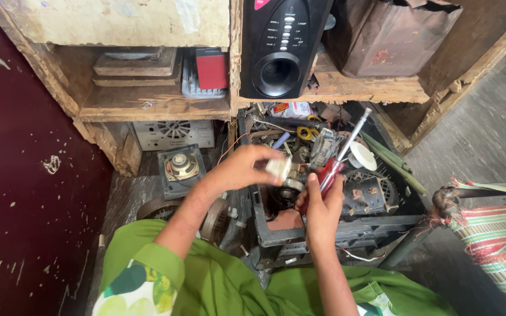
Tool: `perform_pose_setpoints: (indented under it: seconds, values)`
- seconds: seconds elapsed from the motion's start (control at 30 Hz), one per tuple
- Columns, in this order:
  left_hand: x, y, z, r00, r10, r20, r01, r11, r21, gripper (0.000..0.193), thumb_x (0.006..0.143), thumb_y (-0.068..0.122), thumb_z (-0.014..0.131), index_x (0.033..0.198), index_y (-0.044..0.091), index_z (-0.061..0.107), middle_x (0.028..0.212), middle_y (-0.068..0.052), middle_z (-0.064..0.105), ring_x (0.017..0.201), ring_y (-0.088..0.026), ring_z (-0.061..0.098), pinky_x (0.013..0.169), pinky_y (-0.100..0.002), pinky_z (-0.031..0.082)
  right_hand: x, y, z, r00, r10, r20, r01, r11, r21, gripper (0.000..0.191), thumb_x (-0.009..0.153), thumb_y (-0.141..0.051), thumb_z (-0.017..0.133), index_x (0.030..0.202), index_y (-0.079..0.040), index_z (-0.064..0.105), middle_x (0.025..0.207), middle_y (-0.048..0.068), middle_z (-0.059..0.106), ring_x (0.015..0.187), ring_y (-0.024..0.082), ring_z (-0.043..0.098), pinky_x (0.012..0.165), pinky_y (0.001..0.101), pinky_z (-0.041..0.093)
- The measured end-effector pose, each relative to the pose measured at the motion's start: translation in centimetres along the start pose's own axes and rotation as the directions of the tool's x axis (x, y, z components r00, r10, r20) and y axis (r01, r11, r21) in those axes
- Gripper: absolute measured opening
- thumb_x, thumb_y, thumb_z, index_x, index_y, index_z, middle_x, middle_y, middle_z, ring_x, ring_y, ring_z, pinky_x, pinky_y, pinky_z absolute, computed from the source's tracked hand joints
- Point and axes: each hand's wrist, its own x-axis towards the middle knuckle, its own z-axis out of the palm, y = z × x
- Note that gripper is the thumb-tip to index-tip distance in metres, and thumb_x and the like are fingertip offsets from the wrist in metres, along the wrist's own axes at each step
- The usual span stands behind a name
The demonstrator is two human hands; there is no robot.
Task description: The person sits on the floor and dismantles old electronic devices from a crate. They remove a bearing from a motor housing and spin it, then use a red-handled screwdriver to unscrew and pry apart a switch, a plug, and a fan cover, placing parts back into the crate.
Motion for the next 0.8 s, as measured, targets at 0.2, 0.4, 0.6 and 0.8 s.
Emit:
perform_pose_setpoints:
  seconds: [0.2,0.4,0.6,0.8]
  values:
    - [5.8,-2.8,5.1,0.835,-0.299,-0.463,0.082,0.898,-0.432,0.048,0.070,0.002,0.085,0.110,-0.004,0.060,0.100,-0.014,0.071,0.092,-0.029,0.072,0.078,-0.041,0.063,0.0,-0.2,0.0,0.998,0.058,0.001,-0.057,0.997,-0.058,0.029,0.098,-0.014,0.065,0.122,0.001,0.056,0.069,0.001,0.056,0.051,0.010,0.053,0.044,0.0269,0.044]
    - [7.2,-6.6,6.5,0.920,-0.364,-0.142,-0.015,0.330,-0.944,0.032,0.088,0.005,0.061,0.118,-0.008,0.061,0.117,-0.015,0.072,0.111,-0.029,0.071,0.102,-0.037,0.057,1.0,0.3,0.6,0.984,0.179,-0.016,-0.179,0.972,-0.152,0.043,0.090,-0.012,0.068,0.131,-0.006,0.056,0.063,0.002,0.056,0.046,0.010,0.052,0.040,0.0271,0.040]
    - [7.4,-8.3,6.1,0.795,-0.597,-0.113,0.080,0.287,-0.954,0.045,0.073,0.002,0.053,0.118,0.003,0.051,0.107,-0.012,0.069,0.096,-0.030,0.071,0.088,-0.041,0.060,1.9,0.9,1.3,0.985,0.171,0.001,-0.166,0.957,-0.238,0.041,0.090,-0.007,0.069,0.129,-0.001,0.061,0.060,0.003,0.057,0.045,0.010,0.052,0.040,0.0267,0.039]
    - [8.5,-8.0,6.3,0.672,-0.682,-0.288,0.277,0.592,-0.757,0.043,0.084,0.017,0.061,0.127,0.010,0.058,0.102,-0.005,0.069,0.087,-0.017,0.067,0.070,-0.034,0.055,2.4,1.4,1.2,0.979,0.199,0.040,-0.190,0.969,-0.160,0.044,0.088,-0.004,0.067,0.130,-0.001,0.058,0.058,0.003,0.055,0.041,0.011,0.050,0.036,0.0277,0.035]
